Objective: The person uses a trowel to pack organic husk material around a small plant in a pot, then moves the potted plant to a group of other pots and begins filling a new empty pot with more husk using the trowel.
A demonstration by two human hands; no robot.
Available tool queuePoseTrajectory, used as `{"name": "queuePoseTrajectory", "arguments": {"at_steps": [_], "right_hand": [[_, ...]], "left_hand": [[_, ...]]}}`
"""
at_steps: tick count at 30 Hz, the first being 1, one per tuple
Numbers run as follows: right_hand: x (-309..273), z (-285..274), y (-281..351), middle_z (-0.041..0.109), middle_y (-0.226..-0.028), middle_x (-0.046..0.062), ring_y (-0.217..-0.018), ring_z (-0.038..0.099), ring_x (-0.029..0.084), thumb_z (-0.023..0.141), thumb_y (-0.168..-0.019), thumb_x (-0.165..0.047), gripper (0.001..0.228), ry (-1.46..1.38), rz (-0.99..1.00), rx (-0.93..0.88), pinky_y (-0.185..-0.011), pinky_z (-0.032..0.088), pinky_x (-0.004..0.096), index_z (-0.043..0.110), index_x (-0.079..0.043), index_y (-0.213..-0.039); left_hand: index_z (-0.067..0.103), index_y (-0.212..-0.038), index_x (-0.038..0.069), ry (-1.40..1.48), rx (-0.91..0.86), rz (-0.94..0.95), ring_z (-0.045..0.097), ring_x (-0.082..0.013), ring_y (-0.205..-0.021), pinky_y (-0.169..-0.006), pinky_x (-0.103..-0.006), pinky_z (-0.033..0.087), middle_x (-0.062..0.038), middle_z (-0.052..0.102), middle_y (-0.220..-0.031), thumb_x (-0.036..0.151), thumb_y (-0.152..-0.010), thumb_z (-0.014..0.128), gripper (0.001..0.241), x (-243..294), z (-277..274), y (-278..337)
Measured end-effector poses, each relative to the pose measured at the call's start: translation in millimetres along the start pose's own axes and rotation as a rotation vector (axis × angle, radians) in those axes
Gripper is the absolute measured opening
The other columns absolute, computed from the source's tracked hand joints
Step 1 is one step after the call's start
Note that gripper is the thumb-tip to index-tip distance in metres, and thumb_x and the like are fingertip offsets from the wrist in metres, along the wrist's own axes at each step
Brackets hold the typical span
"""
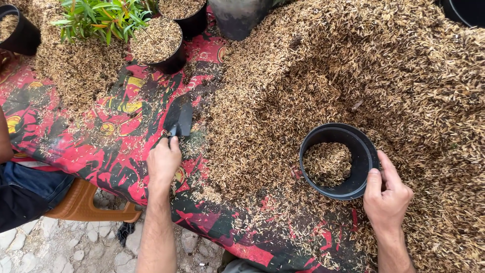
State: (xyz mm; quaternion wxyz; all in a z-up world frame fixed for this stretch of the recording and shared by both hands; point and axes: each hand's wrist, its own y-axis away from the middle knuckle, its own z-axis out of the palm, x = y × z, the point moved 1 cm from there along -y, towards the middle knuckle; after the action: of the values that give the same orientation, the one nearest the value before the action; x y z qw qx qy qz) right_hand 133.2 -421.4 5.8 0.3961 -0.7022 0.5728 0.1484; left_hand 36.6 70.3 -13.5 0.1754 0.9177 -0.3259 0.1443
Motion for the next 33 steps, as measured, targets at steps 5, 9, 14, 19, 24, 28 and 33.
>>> {"name": "queuePoseTrajectory", "arguments": {"at_steps": [5,9,14,19,24,28,33], "right_hand": [[-1,-1,0,0.051,-0.062,0.003,-0.047,0.037,0.013,0.057,-0.105,0.000,0.043,-0.017,0.026,-0.008,-0.043,0.031,0.033,0.065,0.008,-0.146],[-2,-1,0,0.048,-0.061,0.002,-0.047,0.036,0.013,0.056,-0.106,0.000,0.043,-0.012,0.010,-0.020,-0.042,0.031,0.033,0.064,0.009,-0.147],[0,0,0,0.050,-0.060,0.003,-0.045,0.037,0.013,0.056,-0.106,0.000,0.043,-0.018,0.007,-0.016,-0.039,0.031,0.031,0.064,0.009,-0.147],[-2,-1,0,0.051,-0.060,0.003,-0.044,0.038,0.013,0.056,-0.105,-0.001,0.044,-0.016,0.018,-0.029,-0.038,0.032,0.031,0.063,0.009,-0.147],[-5,-1,-1,0.048,-0.059,0.002,-0.044,0.036,0.013,0.055,-0.105,-0.001,0.044,-0.018,0.028,-0.029,-0.039,0.030,0.032,0.063,0.008,-0.147],[-4,-1,-1,0.047,-0.061,0.001,-0.047,0.036,0.014,0.055,-0.105,-0.003,0.044,-0.003,0.039,-0.017,-0.044,0.032,0.034,0.065,0.005,-0.147],[-6,-2,-1,0.049,-0.062,0.002,-0.046,0.036,0.013,0.055,-0.105,-0.002,0.044,-0.014,0.046,-0.026,-0.042,0.032,0.033,0.064,0.006,-0.147]], "left_hand": [[0.064,-0.118,-0.002,0.003,-0.026,-0.038,0.067,-0.0470,-0.098,-0.085,-0.0597,0.050,-0.027,0.072,-0.107,0.041,-0.110,0.035,0.052,-4,1,5],[0.066,-0.115,-0.002,0.047,-0.086,0.022,0.071,-0.0411,-0.092,-0.086,-0.0562,0.055,-0.025,0.073,-0.103,0.038,-0.109,0.037,0.050,13,7,4],[0.066,-0.117,0.005,0.139,-0.262,-0.030,0.057,-0.0103,-0.064,-0.055,-0.0266,0.052,-0.006,0.068,-0.087,0.035,-0.112,0.040,0.040,55,1,13],[0.065,-0.116,0.011,0.173,-0.330,-0.034,0.039,-0.0045,-0.057,-0.049,-0.0218,0.036,0.004,0.053,-0.079,0.039,-0.111,0.038,0.039,73,4,14],[0.063,-0.102,0.011,0.248,-0.326,-0.005,0.039,-0.0079,-0.058,-0.051,-0.0281,0.033,0.002,0.052,-0.077,0.038,-0.111,0.041,0.036,72,9,14],[0.055,-0.084,0.012,0.296,-0.316,0.016,0.039,-0.0114,-0.060,-0.057,-0.0341,0.034,0.002,0.049,-0.072,0.040,-0.112,0.043,0.041,70,12,10],[0.051,-0.081,0.015,0.365,-0.342,0.014,0.041,-0.0114,-0.056,-0.053,-0.0323,0.035,0.002,0.050,-0.068,0.038,-0.112,0.044,0.040,72,8,10]]}}
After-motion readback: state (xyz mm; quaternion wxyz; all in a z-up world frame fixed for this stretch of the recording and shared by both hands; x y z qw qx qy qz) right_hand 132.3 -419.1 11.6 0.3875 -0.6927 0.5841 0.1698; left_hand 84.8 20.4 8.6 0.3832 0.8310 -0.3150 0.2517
